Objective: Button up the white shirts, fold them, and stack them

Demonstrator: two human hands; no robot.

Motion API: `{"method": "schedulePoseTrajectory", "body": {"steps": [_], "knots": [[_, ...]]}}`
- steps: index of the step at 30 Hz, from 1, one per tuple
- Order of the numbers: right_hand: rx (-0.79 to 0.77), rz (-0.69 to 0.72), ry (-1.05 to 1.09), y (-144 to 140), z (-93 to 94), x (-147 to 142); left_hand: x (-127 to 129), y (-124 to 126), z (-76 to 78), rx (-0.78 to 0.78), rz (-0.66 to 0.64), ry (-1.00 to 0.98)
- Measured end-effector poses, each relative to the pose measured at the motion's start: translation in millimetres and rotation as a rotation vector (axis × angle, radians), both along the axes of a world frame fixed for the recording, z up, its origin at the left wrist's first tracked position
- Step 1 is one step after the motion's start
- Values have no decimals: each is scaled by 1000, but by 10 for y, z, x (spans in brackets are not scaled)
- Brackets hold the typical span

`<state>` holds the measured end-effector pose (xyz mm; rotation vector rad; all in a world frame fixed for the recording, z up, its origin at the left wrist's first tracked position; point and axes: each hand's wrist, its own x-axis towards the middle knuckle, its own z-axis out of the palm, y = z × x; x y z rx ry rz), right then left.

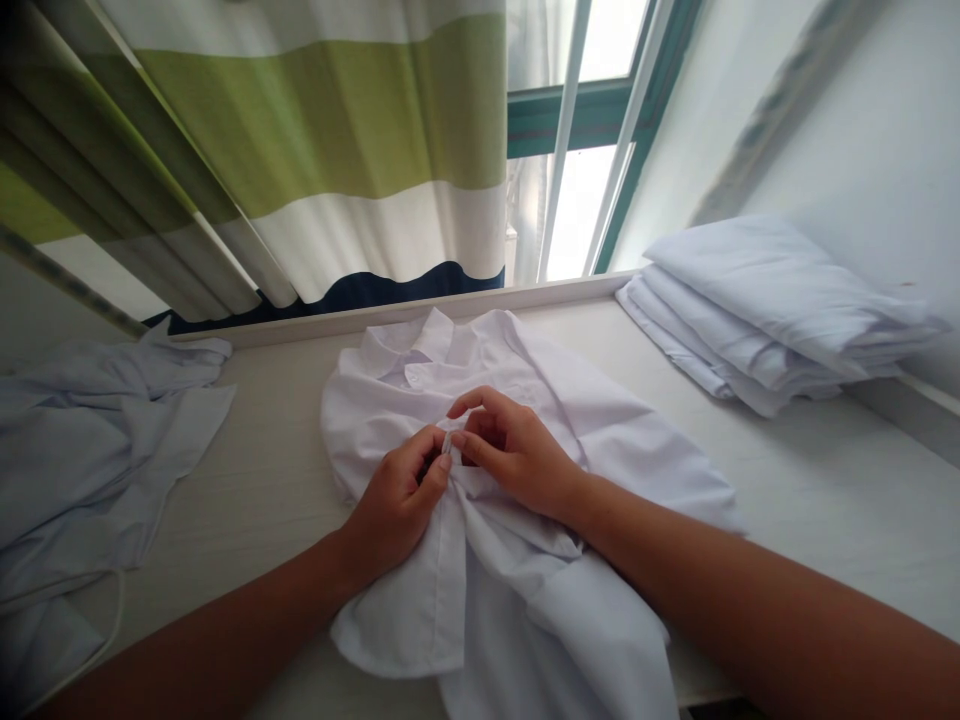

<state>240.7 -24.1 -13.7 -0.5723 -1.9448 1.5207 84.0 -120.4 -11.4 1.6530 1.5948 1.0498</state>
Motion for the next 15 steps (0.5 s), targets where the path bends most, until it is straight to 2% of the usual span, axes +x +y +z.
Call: {"method": "schedulePoseTrajectory", "body": {"steps": [5, 15], "knots": [[10, 40, 8, 27, 6, 15, -2, -14, 0, 12, -3, -18], [-111, 83, 124, 31, 1, 1, -22, -6, -3, 20, -4, -146]]}}
